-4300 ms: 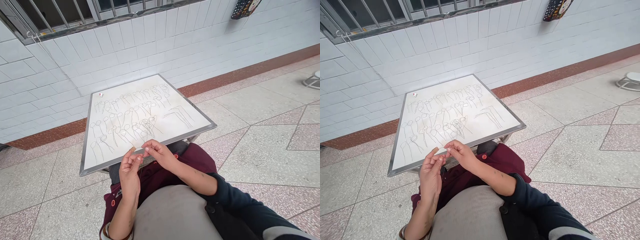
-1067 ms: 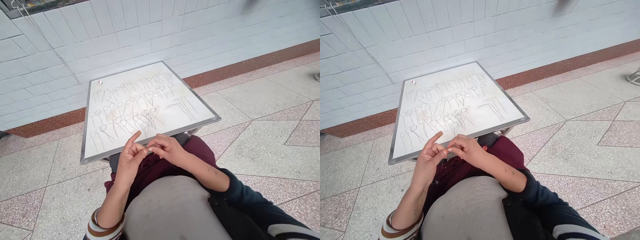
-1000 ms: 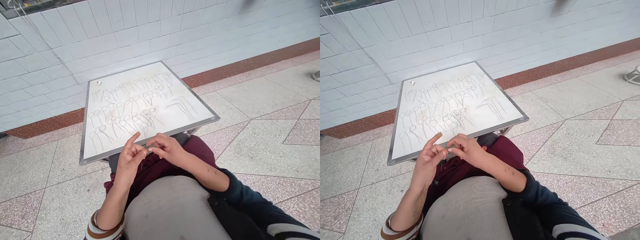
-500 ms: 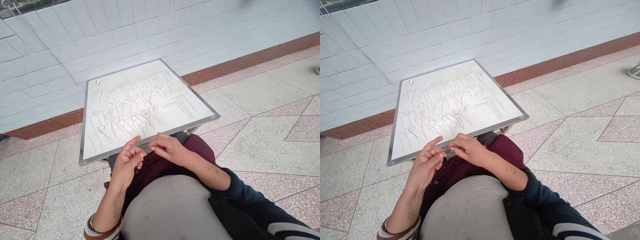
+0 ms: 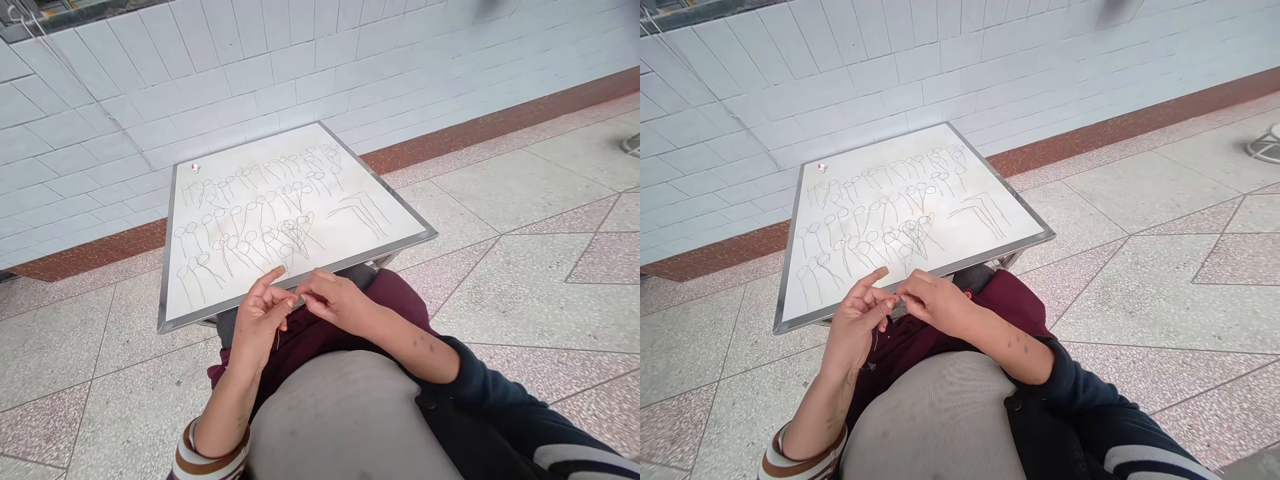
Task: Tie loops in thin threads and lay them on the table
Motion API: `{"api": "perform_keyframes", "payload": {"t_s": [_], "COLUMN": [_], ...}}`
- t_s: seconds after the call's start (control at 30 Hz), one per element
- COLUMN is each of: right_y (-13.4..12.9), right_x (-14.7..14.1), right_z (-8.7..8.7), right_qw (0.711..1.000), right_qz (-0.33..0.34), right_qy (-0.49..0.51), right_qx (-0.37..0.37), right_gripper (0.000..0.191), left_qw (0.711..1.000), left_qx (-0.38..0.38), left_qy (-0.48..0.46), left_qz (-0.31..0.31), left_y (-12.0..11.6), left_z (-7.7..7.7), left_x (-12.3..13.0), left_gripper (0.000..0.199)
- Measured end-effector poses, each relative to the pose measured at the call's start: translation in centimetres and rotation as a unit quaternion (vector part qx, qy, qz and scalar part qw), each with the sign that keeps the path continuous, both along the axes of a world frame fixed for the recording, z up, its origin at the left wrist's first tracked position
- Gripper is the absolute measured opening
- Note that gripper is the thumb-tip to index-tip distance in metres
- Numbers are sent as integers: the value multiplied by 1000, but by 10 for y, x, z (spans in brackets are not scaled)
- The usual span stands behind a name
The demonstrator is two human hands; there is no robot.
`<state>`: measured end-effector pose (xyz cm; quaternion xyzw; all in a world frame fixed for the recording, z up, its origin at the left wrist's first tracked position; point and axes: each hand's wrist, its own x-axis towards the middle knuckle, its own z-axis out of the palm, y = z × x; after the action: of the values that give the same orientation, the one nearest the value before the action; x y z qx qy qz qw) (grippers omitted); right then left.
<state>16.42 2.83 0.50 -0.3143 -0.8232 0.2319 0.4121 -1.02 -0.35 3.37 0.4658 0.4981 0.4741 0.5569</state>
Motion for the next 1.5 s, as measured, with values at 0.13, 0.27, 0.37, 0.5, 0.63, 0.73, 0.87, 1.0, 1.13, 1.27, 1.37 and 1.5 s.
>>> {"api": "perform_keyframes", "payload": {"t_s": [0.13, 0.27, 0.37, 0.5, 0.63, 0.73, 0.87, 1.0, 1.13, 1.27, 1.37, 1.5], "right_y": [-4, -9, -11, -10, -10, -11, -12, -12, -12, -13, -14, -15], "right_x": [-4, -11, -14, -13, -12, -13, -15, -15, -16, -17, -17, -17], "right_z": [-3, -6, -7, -8, -8, -9, -11, -11, -11, -16, -17, -17], "right_qw": [999, 997, 995, 992, 993, 994, 992, 955, 941, 950, 967, 988], "right_qz": [-33, -80, -93, -111, -105, -94, -82, -44, -29, -51, -59, -87], "right_qy": [9, 11, 12, 27, 36, 39, 51, 151, 209, 228, 198, 125], "right_qx": [-1, -12, -24, -50, -45, -36, -86, -251, -266, -209, -148, -18], "right_gripper": [12, 14, 15, 9, 10, 12, 9, 12, 11, 7, 7, 10], "left_qw": [999, 994, 989, 992, 992, 992, 991, 989, 988, 987, 987, 984], "left_qx": [12, 33, 29, 21, 19, 18, 17, 28, 30, 30, 35, 45], "left_qy": [36, 92, 109, 86, 79, 69, 61, 53, 47, 46, 20, -11], "left_qz": [16, 58, 94, 94, 100, 107, 115, 137, 141, 149, 158, 171], "left_y": [-2, -8, -11, -11, -11, -11, -11, -10, -10, -10, -10, -9], "left_z": [2, 4, 4, 3, 3, 3, 3, 6, 7, 5, 3, -2], "left_x": [3, 12, 18, 19, 18, 18, 19, 20, 21, 22, 24, 24], "left_gripper": [52, 46, 43, 49, 50, 51, 52, 50, 53, 53, 54, 54]}}
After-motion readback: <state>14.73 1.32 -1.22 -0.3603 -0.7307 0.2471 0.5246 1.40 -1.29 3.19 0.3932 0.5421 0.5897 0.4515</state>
